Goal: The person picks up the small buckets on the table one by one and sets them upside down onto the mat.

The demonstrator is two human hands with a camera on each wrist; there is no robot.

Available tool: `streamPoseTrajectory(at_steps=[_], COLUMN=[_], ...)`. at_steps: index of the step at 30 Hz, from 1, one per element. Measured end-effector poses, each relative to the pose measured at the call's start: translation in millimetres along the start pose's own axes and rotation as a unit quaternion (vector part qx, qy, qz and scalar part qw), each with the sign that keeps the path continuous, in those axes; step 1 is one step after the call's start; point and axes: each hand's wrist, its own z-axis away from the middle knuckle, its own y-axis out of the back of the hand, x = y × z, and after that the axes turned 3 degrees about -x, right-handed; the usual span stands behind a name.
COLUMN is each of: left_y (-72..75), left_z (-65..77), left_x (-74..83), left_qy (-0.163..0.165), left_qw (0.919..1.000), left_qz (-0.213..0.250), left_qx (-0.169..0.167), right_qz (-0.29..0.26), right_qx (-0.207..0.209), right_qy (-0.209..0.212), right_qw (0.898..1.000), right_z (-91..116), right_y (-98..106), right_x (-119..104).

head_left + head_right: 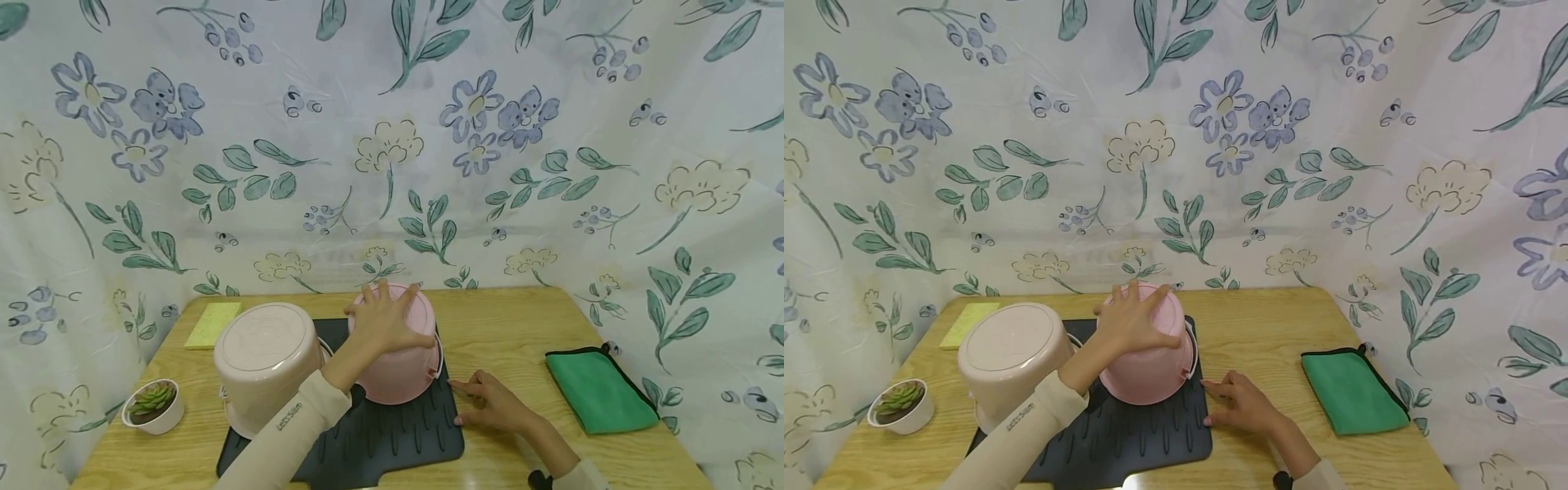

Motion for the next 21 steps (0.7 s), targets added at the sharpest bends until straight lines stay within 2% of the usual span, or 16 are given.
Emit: streamPoseTrajectory(at_steps=[10, 21], left_y=[-4.3, -7.7], left_z=[-11.2, -17.8], left_x=[5.1, 7.7], left_qy=[0.030, 0.044], left_qw=[0.9995, 0.9988], left_qz=[0.007, -0.016], left_qx=[-0.007, -0.013], right_qz=[0.006, -0.005], right_qx=[0.005, 0.001], right_qy=[-0.001, -0.013], right_qw=[1.000, 1.000], right_z=[0.3, 1.4], right_y=[-0.2, 1.3], right_x=[-0.4, -0.3])
